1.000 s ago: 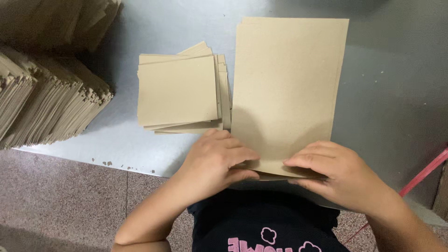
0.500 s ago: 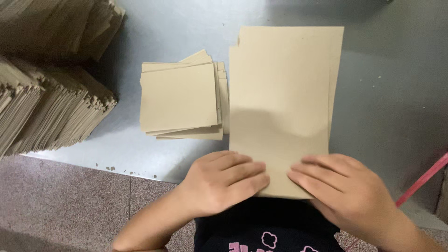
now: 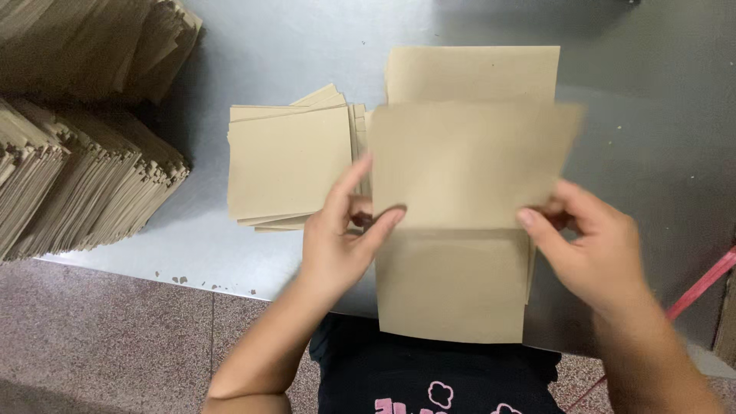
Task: The person folds large kraft paper sheets in half on a metal worktable, creases the fold by hand, and stacks the folded sheets to the side. They gather a stack of folded sheets, secure it with a rubber band, and continue folding more sheets.
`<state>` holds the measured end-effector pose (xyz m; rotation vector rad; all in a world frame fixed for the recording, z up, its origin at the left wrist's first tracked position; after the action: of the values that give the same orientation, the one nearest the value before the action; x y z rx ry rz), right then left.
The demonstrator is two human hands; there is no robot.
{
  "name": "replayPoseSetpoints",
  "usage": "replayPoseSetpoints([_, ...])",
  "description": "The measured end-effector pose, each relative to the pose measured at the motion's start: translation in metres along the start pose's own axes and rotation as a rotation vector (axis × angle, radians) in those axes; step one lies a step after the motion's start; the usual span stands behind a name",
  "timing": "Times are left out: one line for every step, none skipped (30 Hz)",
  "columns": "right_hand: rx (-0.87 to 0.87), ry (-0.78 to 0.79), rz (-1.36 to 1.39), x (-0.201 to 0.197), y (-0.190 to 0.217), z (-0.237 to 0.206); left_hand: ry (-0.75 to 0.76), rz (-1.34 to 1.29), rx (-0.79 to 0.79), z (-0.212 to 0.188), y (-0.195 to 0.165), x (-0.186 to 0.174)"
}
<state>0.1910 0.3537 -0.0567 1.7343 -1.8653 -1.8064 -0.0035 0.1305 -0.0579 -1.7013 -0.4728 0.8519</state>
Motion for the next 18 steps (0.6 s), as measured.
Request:
replayPoseSetpoints([-0.049, -0.017, 0.043, 0.003, 0.001, -0.001, 0.008, 0.109, 0.047, 0.001, -0.005, 0.000])
replayPoseSetpoints([-0.100, -0.035, 0.086, 0.005, 0.002, -0.002, 0.016, 0.219, 0.094, 0.003, -0.010, 0.001])
replayPoseSetpoints([-0.151, -0.051, 0.130, 0.006, 0.005, -0.003, 0.023, 0.330, 0.140, 0.003, -0.015, 0.001])
replayPoseSetpoints([-0.157, -0.053, 0.141, 0.006, 0.005, -0.004, 0.035, 0.352, 0.235, 0.003, -0.024, 0.002])
replayPoseSetpoints([-0.162, -0.055, 0.151, 0.006, 0.007, -0.004, 0.050, 0.372, 0.329, 0.002, -0.032, 0.002])
replayPoseSetpoints([-0.167, -0.060, 0.159, 0.005, 0.010, -0.004, 0.064, 0.389, 0.426, 0.001, -0.041, 0.004])
replayPoseSetpoints([-0.165, -0.066, 0.122, 0.005, 0.013, -0.004, 0.066, 0.362, 0.390, 0.002, -0.039, 0.002])
replayPoseSetpoints([-0.163, -0.071, 0.085, 0.005, 0.016, -0.003, 0.068, 0.335, 0.354, 0.003, -0.037, 0.001])
replayPoseSetpoints([-0.161, -0.075, 0.049, 0.005, 0.020, -0.003, 0.069, 0.308, 0.317, 0.004, -0.035, 0.001])
replayPoseSetpoints([-0.175, -0.101, 0.020, 0.005, 0.024, -0.003, 0.054, 0.328, 0.336, 0.005, -0.037, 0.000])
replayPoseSetpoints([-0.190, -0.127, -0.010, 0.004, 0.028, -0.004, 0.038, 0.347, 0.355, 0.005, -0.040, -0.001])
replayPoseSetpoints([-0.204, -0.152, -0.040, 0.003, 0.031, -0.005, 0.023, 0.366, 0.374, 0.005, -0.042, -0.001])
replayPoseSetpoints([-0.186, -0.155, -0.084, 0.004, 0.032, -0.004, 0.038, 0.387, 0.347, 0.006, -0.040, 0.000])
replayPoseSetpoints([-0.169, -0.158, -0.127, 0.005, 0.032, -0.004, 0.053, 0.409, 0.321, 0.007, -0.039, 0.001])
replayPoseSetpoints([-0.152, -0.162, -0.171, 0.005, 0.033, -0.004, 0.067, 0.430, 0.294, 0.007, -0.038, 0.001])
replayPoseSetpoints([-0.290, -0.251, -0.306, 0.002, 0.047, -0.009, 0.059, 0.494, 0.341, 0.006, -0.042, 0.001])
replayPoseSetpoints([-0.429, -0.338, -0.440, 0.002, 0.062, -0.016, 0.050, 0.558, 0.387, 0.004, -0.047, 0.001])
replayPoseSetpoints([-0.570, -0.423, -0.574, 0.004, 0.076, -0.024, 0.040, 0.623, 0.434, 0.003, -0.051, 0.001])
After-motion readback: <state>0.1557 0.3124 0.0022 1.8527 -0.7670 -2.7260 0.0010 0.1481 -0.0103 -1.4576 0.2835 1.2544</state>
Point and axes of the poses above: each hand's wrist, its own z-axis towards the middle knuckle, its own x-axis out of the palm, y = z × x, the point moved 8 cm from there along z, towards the middle knuckle, and after that the axes turned 7 degrees about x, right-handed, at the moved point
